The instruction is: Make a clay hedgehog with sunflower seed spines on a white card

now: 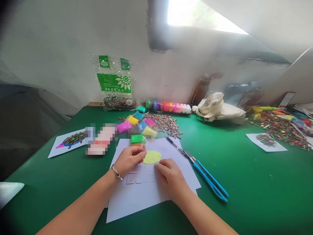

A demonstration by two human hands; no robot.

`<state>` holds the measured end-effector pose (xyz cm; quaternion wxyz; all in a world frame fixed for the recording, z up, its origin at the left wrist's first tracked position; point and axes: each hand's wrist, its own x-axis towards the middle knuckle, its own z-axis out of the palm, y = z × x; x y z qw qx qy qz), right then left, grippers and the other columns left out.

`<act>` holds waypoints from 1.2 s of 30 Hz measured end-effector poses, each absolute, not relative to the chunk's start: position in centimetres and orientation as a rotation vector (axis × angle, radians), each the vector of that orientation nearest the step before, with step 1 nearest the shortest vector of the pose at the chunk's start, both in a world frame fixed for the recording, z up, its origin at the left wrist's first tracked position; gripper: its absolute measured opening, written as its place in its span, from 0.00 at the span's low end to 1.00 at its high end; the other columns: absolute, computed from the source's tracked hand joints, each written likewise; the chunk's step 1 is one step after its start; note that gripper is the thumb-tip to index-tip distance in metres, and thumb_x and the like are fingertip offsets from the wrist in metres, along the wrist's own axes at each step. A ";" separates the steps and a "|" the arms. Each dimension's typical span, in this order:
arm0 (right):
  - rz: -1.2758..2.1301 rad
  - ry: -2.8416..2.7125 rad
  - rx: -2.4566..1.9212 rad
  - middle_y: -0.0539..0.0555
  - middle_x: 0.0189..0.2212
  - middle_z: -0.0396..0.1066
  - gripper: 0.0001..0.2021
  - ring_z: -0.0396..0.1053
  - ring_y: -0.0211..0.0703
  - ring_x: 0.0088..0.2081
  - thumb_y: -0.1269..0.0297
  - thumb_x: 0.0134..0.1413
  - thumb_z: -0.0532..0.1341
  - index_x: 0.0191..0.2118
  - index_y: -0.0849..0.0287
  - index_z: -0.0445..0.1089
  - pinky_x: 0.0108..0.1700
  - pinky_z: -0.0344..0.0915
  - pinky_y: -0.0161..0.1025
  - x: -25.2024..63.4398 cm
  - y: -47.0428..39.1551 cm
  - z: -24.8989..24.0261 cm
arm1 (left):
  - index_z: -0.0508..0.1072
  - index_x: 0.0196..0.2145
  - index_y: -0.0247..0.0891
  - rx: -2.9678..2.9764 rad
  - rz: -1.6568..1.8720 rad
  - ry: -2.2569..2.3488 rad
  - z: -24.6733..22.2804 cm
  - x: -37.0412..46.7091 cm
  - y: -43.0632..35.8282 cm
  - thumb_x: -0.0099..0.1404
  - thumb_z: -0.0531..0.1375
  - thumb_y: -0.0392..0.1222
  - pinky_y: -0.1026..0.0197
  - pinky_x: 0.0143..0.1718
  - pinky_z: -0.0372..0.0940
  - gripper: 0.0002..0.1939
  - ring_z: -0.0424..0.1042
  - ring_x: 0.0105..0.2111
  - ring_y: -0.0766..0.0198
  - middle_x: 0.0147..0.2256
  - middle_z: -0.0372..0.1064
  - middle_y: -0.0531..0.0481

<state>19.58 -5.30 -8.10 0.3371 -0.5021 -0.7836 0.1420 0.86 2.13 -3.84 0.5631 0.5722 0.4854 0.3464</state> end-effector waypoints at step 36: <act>0.353 -2.181 -1.266 0.57 0.39 0.68 0.14 0.65 0.45 0.40 0.73 0.58 0.54 0.44 0.51 0.72 0.40 0.66 0.43 19.7 -5.0 -7.3 | 0.74 0.26 0.34 1.366 0.787 1.166 -3.8 1.0 2.1 0.52 0.60 0.47 0.65 0.23 0.61 0.12 0.65 0.21 0.67 0.21 0.66 0.53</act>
